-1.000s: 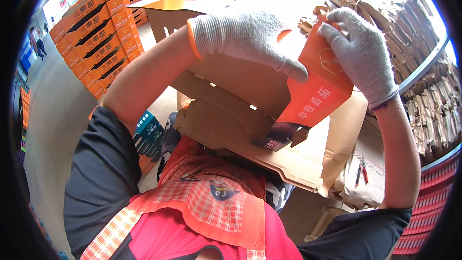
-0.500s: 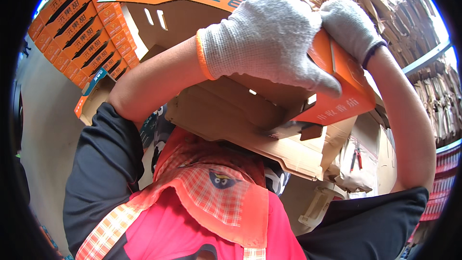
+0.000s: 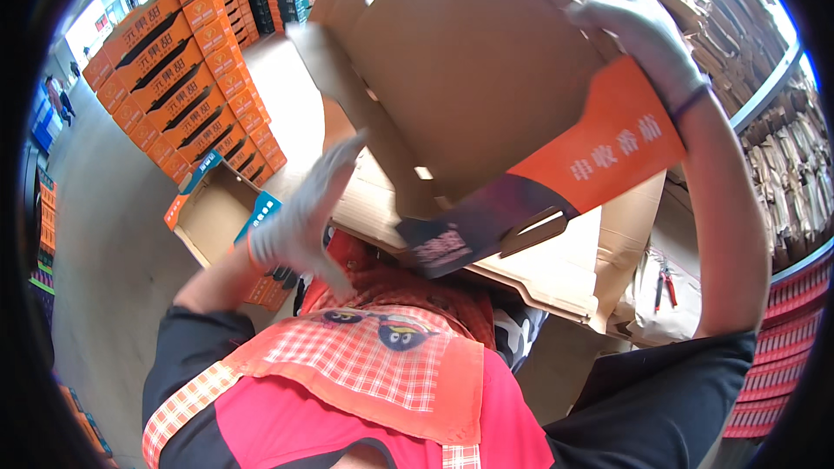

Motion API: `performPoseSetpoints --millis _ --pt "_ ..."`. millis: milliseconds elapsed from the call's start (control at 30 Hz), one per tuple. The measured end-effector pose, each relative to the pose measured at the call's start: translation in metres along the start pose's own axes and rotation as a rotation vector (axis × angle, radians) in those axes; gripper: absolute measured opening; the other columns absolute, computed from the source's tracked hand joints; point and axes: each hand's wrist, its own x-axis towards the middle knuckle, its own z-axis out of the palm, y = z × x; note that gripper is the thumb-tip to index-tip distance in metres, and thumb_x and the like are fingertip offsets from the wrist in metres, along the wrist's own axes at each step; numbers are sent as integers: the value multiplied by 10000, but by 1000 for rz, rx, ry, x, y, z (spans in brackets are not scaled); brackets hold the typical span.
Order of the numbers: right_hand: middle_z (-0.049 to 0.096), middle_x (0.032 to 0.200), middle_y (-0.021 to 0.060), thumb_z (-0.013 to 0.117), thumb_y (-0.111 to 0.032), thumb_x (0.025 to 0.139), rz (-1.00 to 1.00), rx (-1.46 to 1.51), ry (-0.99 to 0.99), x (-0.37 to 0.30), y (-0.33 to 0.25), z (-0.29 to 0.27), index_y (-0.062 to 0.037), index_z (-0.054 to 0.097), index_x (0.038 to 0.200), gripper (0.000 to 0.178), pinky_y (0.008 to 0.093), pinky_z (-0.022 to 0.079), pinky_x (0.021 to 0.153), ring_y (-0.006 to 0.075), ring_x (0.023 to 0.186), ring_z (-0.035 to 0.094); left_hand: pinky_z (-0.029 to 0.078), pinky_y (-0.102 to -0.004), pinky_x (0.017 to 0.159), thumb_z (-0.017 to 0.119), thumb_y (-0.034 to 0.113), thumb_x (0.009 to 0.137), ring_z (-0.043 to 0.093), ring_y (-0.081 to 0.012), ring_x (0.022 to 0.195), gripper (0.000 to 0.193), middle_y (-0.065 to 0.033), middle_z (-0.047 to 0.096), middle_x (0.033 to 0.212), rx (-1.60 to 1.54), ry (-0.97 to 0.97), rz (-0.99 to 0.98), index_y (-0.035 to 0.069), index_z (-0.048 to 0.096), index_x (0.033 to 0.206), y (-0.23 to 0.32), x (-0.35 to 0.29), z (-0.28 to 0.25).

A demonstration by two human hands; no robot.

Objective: The person uses shears to cut open a large wrapped package, then repeatedly folds flat cardboard pieces into small rectangular boxes and stacks them on the floor. The person wears gloves and an apron while working in a warehouse aisle.

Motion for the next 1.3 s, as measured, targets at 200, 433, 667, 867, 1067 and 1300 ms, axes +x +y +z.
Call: performPoseSetpoints --millis 200,433,667,867,1067,1300 --pt "674 1014 91 518 -211 968 436 854 40 -82 207 39 -29 618 1083 238 330 511 885 187 933 648 439 -431 982 830 363 632 528 -437 1172 951 -280 488 1322 61 313 13 -35 406 1385 19 24 -16" --pt "674 995 97 522 -210 968 408 461 137 -108 203 49 -25 606 1094 239 326 515 871 188 929 650 497 -432 784 802 390 642 606 -344 970 792 -143 613 1114 57 402 317 52 536 1307 65 178 50" --pt "652 1038 112 474 -194 968 -426 271 515 -111 22 1 -12 546 1174 284 330 517 869 183 978 629 419 -466 924 802 371 589 527 -413 1123 1018 -260 455 1346 -194 745 364 -2 353 1423 62 208 113" --pt "543 802 25 712 -262 732 97 -437 -55 -111 -61 33 -57 547 880 301 261 458 666 106 731 529 264 -552 1076 855 442 549 251 -554 1341 1348 -386 52 1516 -285 838 192 -25 35 1511 63 198 133" --pt "495 692 56 609 -116 719 45 -478 -78 -78 -67 51 -50 502 764 134 327 440 615 177 645 504 117 -553 1143 850 508 540 91 -538 1405 1408 -352 29 1526 -505 532 -97 -45 -20 1499 62 171 150" --pt "623 937 103 687 -132 790 -791 -585 -305 -37 -56 111 -75 594 1044 276 395 497 775 284 881 617 305 -464 1079 859 289 607 390 -415 1292 1024 -255 403 1364 -840 345 -101 3 310 1423 55 147 137"
